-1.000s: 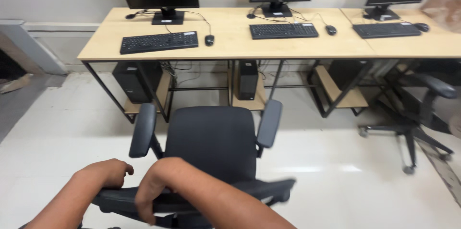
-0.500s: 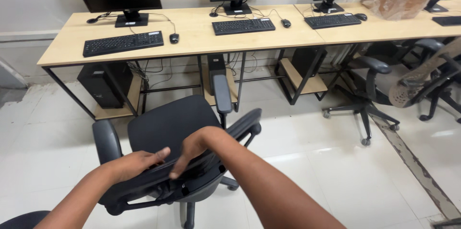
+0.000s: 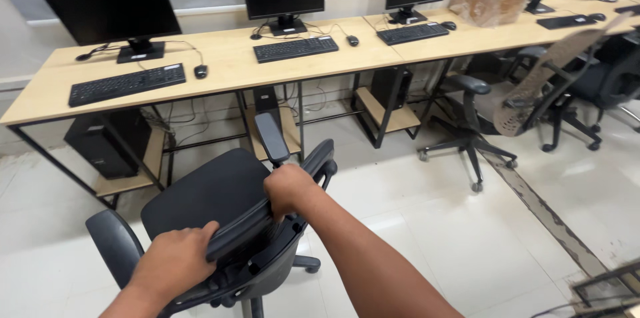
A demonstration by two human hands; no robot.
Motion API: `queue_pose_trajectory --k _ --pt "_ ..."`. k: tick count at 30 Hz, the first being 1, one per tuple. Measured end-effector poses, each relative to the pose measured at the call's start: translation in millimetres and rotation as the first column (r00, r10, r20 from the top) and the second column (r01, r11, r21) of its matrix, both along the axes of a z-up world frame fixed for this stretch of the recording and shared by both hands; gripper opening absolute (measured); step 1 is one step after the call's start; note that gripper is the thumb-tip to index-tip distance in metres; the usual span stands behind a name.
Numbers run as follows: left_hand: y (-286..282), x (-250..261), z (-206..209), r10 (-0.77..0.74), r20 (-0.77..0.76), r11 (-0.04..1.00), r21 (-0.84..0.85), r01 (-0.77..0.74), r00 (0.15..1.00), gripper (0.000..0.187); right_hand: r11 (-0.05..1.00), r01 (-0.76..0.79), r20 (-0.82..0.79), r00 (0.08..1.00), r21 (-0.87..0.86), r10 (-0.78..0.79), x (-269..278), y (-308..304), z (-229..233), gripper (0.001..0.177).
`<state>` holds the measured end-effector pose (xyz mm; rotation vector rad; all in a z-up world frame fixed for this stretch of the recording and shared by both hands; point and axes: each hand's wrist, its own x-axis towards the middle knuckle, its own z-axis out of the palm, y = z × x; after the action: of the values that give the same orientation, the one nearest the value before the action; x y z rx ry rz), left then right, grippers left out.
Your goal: The person adjusts multiple desktop computer monitors, keyboards, and mice on a long desk. They also move office chairs into position under the desk and briefly handle a cardboard box containing accessories. The actions are repetitive and involve aligning equipment at several workstations.
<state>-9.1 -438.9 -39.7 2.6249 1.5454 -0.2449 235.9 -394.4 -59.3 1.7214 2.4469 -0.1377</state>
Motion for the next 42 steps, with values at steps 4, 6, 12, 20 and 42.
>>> queue_pose_trajectory --k 4,6,12,20,42 --pt "-2.9 -8.7 6.9 -0.125 0.042 0.992 0.029 0.124 0.991 0.067 0.994 -0.009 -0.055 0.998 0.105 0.015 0.3 -34.2 -8.7 0.025" --pt "-6.6 -12.8 13.5 -0.123 -0.054 0.992 -0.035 0.121 0.991 0.061 0.989 0.002 -0.12 0.993 0.148 0.016 -0.8 -52.6 -7.2 0.032" --pt "-1.1 -7.5 17.6 -0.185 -0.152 0.982 -0.003 0.187 0.971 0.062 0.986 0.132 -0.103 0.987 0.099 -0.122 -5.5 -94.9 -1.6 0.032" --pt "17.8 44.0 -11.3 -0.334 0.022 0.933 0.149 0.327 0.942 0.047 0.911 0.278 -0.286 0.939 0.305 -0.191 52.2 -147.2 -0.8 0.046" --pt "50.3 319.6 -25.7 -0.341 0.198 0.939 0.116 0.323 0.919 0.02 0.797 0.502 0.015 0.843 0.337 -0.537 308.5 -90.0 4.7 0.076"
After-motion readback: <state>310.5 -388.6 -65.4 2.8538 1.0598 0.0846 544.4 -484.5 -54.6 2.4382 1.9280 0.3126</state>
